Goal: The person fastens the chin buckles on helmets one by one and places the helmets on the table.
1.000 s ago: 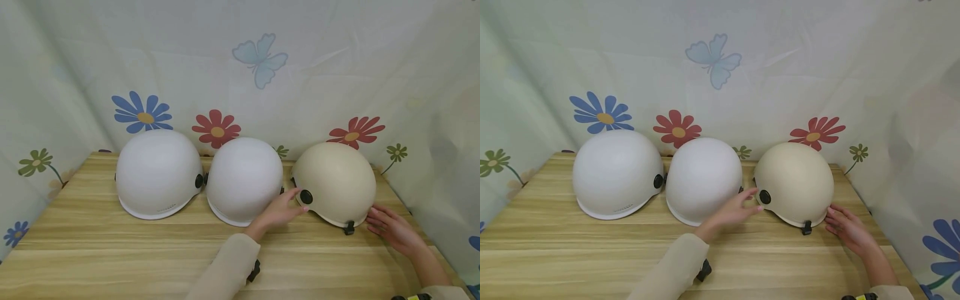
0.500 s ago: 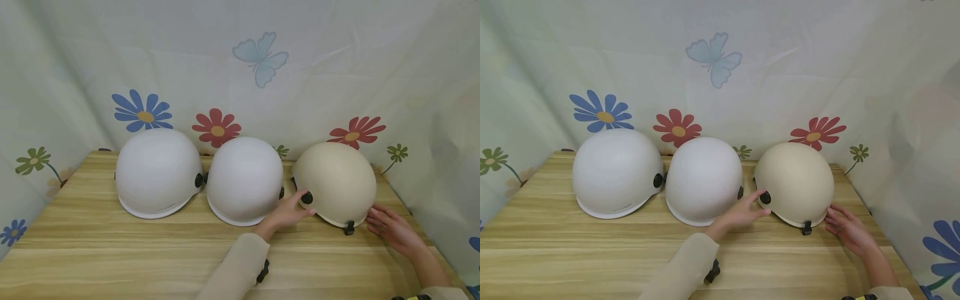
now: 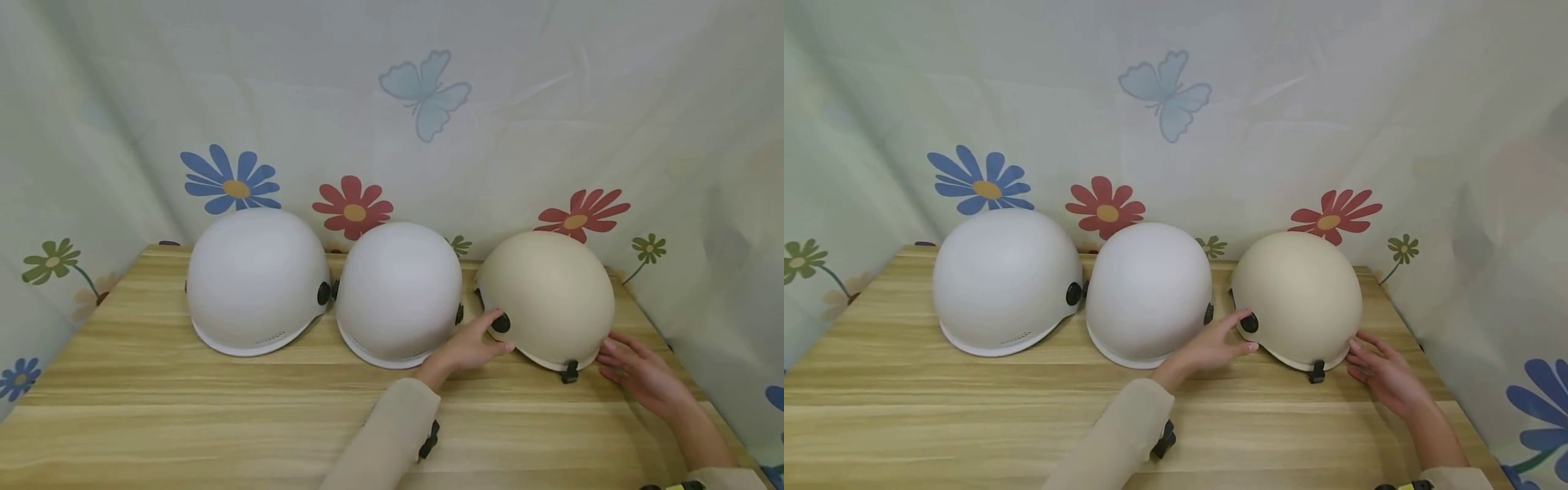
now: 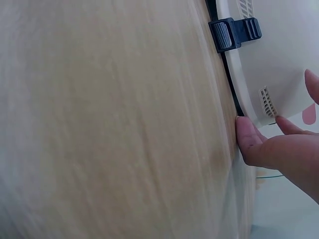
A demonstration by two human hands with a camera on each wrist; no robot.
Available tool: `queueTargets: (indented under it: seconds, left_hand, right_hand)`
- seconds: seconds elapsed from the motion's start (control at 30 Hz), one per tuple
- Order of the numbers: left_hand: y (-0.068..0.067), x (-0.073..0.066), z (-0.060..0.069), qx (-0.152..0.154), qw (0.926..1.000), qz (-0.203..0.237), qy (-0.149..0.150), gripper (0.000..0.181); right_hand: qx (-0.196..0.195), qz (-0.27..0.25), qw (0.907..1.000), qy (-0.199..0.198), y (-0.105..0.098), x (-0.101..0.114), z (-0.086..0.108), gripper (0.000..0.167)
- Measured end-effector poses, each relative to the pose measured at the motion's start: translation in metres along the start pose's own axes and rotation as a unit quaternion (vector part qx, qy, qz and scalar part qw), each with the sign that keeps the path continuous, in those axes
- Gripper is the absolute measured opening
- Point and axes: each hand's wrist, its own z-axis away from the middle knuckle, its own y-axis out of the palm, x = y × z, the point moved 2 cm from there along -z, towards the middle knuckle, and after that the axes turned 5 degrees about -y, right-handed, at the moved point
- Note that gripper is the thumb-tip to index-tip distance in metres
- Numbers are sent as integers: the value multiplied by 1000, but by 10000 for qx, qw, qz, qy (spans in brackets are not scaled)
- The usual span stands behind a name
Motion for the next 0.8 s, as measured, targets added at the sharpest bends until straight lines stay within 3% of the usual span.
queueTargets:
  seconds: [0.27,0.5,0.7,0.8]
  left_hand:
    - [-8,-5,6,94,9998,-173,-54,64]
    - [-15,-8,13,162,9991,-291,244,66]
    - [-22,-11,19,171,9986,78,500,67]
    - [-25,-14,22,209,9979,29,614,69]
  right_hand:
    - [373,-445,9983,-110,0,0,1,32]
    - [621,-827,9935,-479,7,4,3,38]
    - [350,-1020,9876,-1138,21,23,4,44]
    - [232,-1055,9839,-1423,30,33,4,45]
